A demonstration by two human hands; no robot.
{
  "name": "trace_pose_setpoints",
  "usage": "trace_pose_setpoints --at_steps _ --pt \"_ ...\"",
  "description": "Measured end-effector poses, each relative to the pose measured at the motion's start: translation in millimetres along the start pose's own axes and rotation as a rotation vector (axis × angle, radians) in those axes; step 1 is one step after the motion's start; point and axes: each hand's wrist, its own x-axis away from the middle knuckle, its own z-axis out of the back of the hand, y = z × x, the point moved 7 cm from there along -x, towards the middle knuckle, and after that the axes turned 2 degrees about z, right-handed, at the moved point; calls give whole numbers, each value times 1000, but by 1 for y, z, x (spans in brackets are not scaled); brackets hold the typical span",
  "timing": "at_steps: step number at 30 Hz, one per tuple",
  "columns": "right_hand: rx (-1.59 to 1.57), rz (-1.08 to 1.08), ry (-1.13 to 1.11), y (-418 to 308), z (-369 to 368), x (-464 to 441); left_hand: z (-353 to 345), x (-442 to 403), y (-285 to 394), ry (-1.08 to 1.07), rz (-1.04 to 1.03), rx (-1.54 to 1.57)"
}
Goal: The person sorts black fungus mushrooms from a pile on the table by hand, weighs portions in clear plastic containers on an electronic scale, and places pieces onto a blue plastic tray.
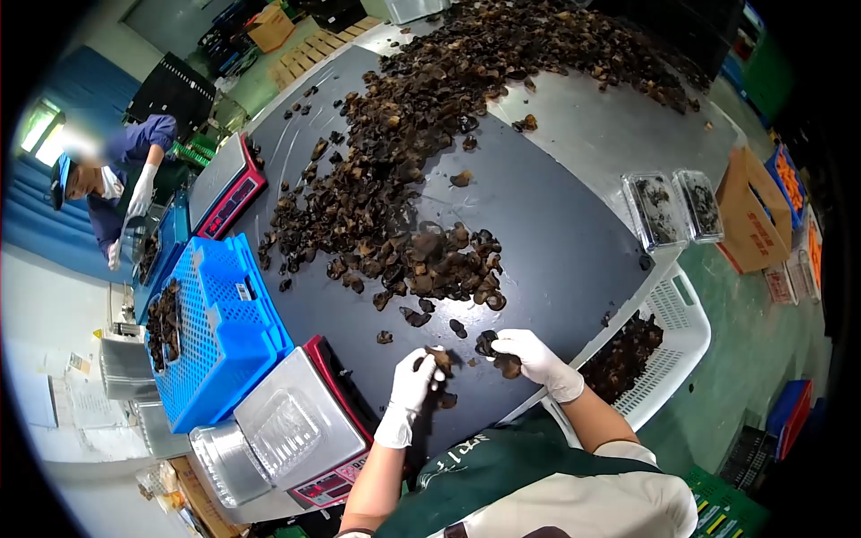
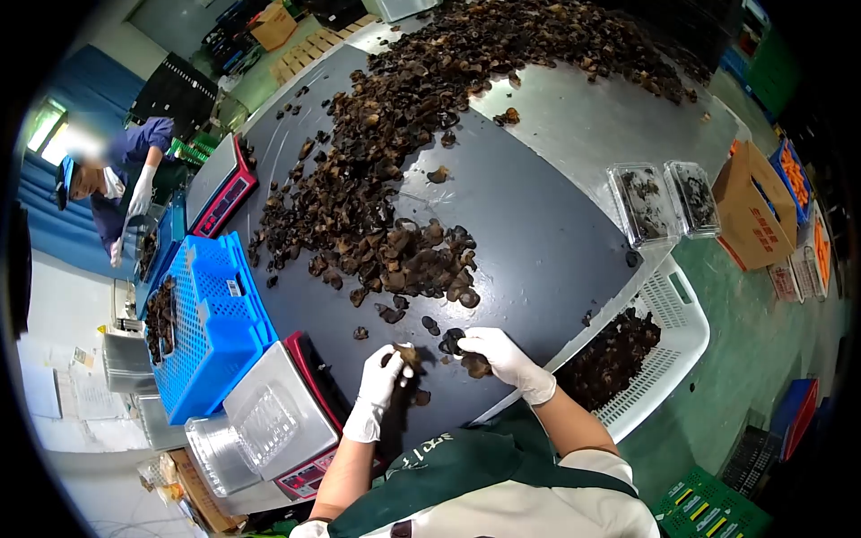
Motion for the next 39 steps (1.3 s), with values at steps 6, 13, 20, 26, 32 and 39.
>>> trace_pose_setpoints --at_steps 6,13,20,26,32,39 --pt "234 -113 -159 0 -35 2 -16 31 -2 -180 90 356" --pt "390 -118 -204 -4 -65 17 -21 53 -5 -218 200 766" --pt "562 -14 -113 -21 -60 21 -7 61 -15 -217 127 683" --pt "870 357 287 -55 -18 20 -1 67 -19 -267 109 827" --pt "773 490 -132 -35 -101 32 -8 73 -12 -381 64 888" --pt "1100 647 -336 -24 -135 41 6 76 -28 -319 117 796"
